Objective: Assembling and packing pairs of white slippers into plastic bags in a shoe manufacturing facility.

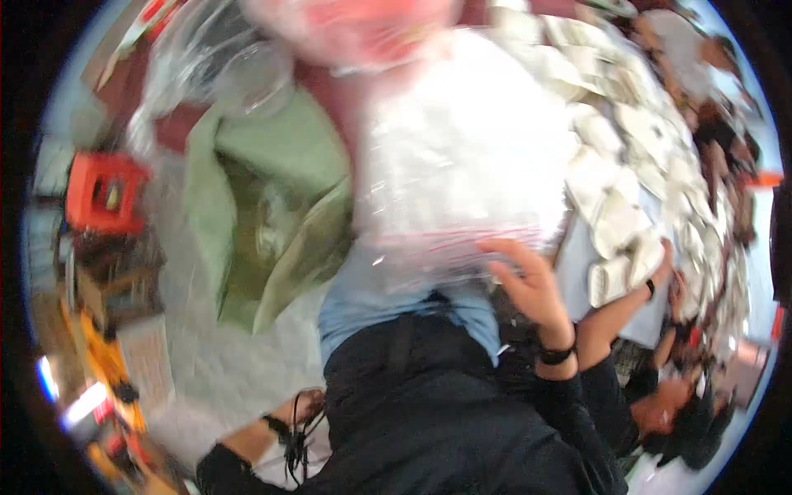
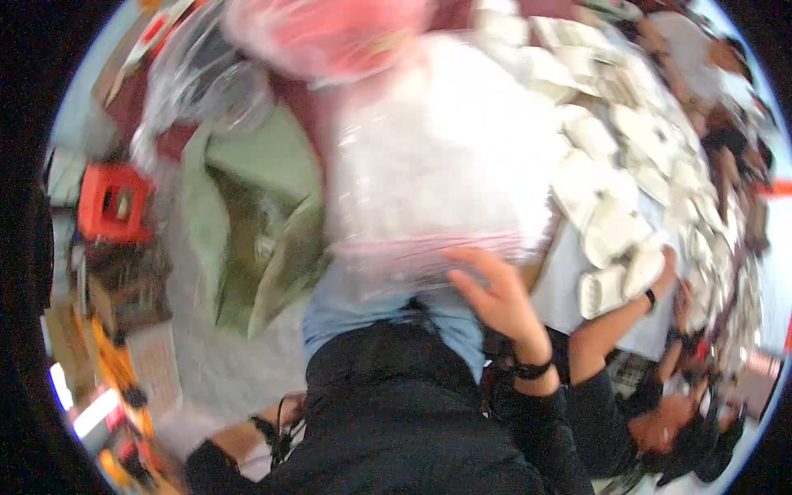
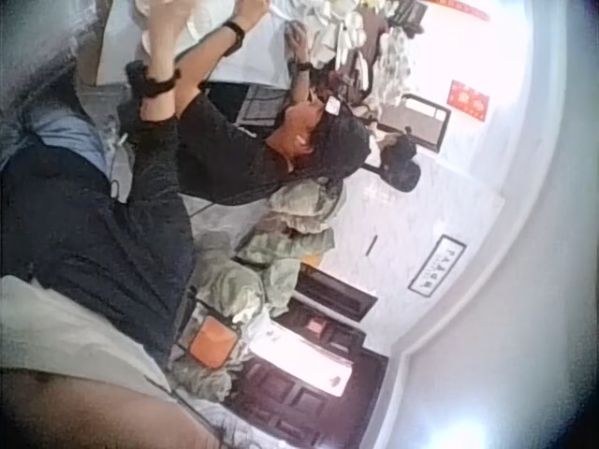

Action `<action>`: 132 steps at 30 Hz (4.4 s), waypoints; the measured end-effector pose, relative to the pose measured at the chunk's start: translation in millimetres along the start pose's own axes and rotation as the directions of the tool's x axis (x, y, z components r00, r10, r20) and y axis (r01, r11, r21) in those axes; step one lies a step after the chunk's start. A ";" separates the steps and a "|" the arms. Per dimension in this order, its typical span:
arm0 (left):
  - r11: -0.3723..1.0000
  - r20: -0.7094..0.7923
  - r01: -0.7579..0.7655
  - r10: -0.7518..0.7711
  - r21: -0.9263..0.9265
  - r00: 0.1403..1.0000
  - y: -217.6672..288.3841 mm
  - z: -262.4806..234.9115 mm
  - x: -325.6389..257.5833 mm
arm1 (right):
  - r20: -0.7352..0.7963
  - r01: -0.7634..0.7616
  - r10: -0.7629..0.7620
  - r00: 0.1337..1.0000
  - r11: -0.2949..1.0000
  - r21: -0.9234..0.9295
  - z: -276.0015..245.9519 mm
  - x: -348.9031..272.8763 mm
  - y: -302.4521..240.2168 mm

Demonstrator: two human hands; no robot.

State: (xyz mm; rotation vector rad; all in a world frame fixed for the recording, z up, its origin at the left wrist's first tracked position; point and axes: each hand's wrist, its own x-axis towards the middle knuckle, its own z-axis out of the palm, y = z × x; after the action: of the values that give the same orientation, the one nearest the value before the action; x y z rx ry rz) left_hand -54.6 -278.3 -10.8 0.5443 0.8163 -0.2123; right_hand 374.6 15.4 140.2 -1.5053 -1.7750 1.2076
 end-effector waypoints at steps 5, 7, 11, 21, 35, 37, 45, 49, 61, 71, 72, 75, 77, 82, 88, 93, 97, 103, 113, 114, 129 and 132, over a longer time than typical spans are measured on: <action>0.936 -0.096 0.328 -0.341 -0.128 0.935 -46.0 0.0 -78.3 | -0.076 0.181 -0.175 0.982 0.981 0.074 11.5 -0.3 -0.1; 0.912 -0.083 0.407 -0.410 -0.058 0.908 50.8 -34.1 -50.5 | -0.123 0.106 -0.098 0.987 0.993 0.057 -11.5 -15.7 8.8; 0.994 -0.194 -0.092 0.101 0.055 0.976 208.4 -4.1 -37.9 | -0.210 0.141 -0.137 0.968 0.990 0.004 -26.3 -30.0 10.7; -0.156 0.094 0.149 0.930 0.977 0.355 313.4 47.1 50.8 | -0.899 -0.354 -0.181 0.399 0.874 -0.333 -152.0 -71.6 96.7; -0.037 -0.027 0.142 0.906 0.989 0.423 371.2 8.7 65.3 | -0.834 -0.739 -0.198 0.515 0.389 -0.550 -227.7 -66.5 138.0; 0.316 -0.137 -0.317 0.867 0.894 0.479 405.3 27.4 18.2 | -0.777 -0.695 -0.222 0.588 0.353 -0.627 -222.1 -61.9 137.7; -0.361 0.305 0.261 0.923 0.895 0.234 436.1 42.4 76.1 | -0.659 -0.669 0.173 0.732 0.367 -0.646 -226.8 -37.1 160.4; -0.303 0.194 0.243 0.901 0.921 0.389 430.3 30.5 95.2 | -0.664 -0.587 0.053 0.746 0.524 -0.618 -229.0 -34.0 165.3; -0.296 0.194 0.237 0.906 0.925 0.375 422.3 20.3 105.6 | -0.708 -0.638 0.006 0.706 0.439 -0.632 -201.0 -32.5 127.0; -0.268 0.193 0.232 0.933 0.935 0.304 417.3 11.4 114.9 | -0.600 -0.534 0.105 0.793 0.594 -0.601 -210.7 -37.4 142.1; -0.250 0.179 0.231 0.940 0.940 0.292 416.9 9.8 115.0 | -0.592 -0.518 0.098 0.800 0.612 -0.598 -213.7 -38.7 143.6; -0.300 0.236 0.274 0.940 0.914 0.245 419.9 10.9 118.0 | -0.607 -0.498 0.095 0.789 0.677 -0.541 -216.0 -44.5 127.9; -0.282 0.215 0.273 0.944 0.920 0.250 418.6 9.5 113.7 | -0.669 -0.405 0.036 0.743 0.819 -0.406 -206.7 -35.5 114.3; -0.284 0.219 0.279 0.945 0.917 0.244 415.1 3.5 114.1 | -0.656 -0.051 -0.359 0.664 0.853 -0.519 -166.2 -10.8 41.9; -0.234 0.166 0.225 0.944 0.946 0.287 423.4 19.0 95.2 | -0.492 0.034 -0.528 0.692 0.705 -0.708 -97.1 52.6 36.8; -0.127 0.108 -0.142 0.985 0.982 -0.135 445.5 44.3 38.0 | -0.148 0.313 -0.451 0.880 0.785 -0.535 -39.3 44.4 -16.4; -0.162 -0.073 -0.556 0.923 0.815 -0.377 462.3 69.0 22.9 | 0.209 0.467 -0.498 0.842 0.866 0.179 31.3 12.6 -36.5; -0.139 -0.377 -0.961 0.899 0.238 -0.223 477.3 98.0 15.4 | 0.323 0.291 -0.429 0.844 0.871 0.396 68.0 16.4 -44.4; -0.523 0.558 0.198 0.749 0.829 -0.358 515.1 70.9 20.6 | 0.129 0.108 -0.177 0.976 0.903 0.415 74.3 20.4 -60.7; -0.554 0.584 0.186 0.775 0.812 -0.240 513.7 74.6 20.5 | 0.075 0.171 -0.221 0.972 0.894 0.414 81.3 20.4 -55.1; 0.307 0.388 -0.748 0.704 0.588 0.594 410.8 85.5 106.5 | -0.638 0.360 -0.188 0.746 0.921 0.149 -21.1 22.6 -100.7; 0.465 0.213 -0.658 0.697 0.592 0.685 406.6 91.2 118.4 | -0.740 0.321 -0.453 0.497 0.888 -0.329 -25.8 39.4 -74.8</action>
State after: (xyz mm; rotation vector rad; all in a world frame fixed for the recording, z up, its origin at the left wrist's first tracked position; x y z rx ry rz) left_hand 238.3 18.6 106.2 1.5030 0.4990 0.3075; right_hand 348.8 61.6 211.1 -1.2887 -1.4206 0.0677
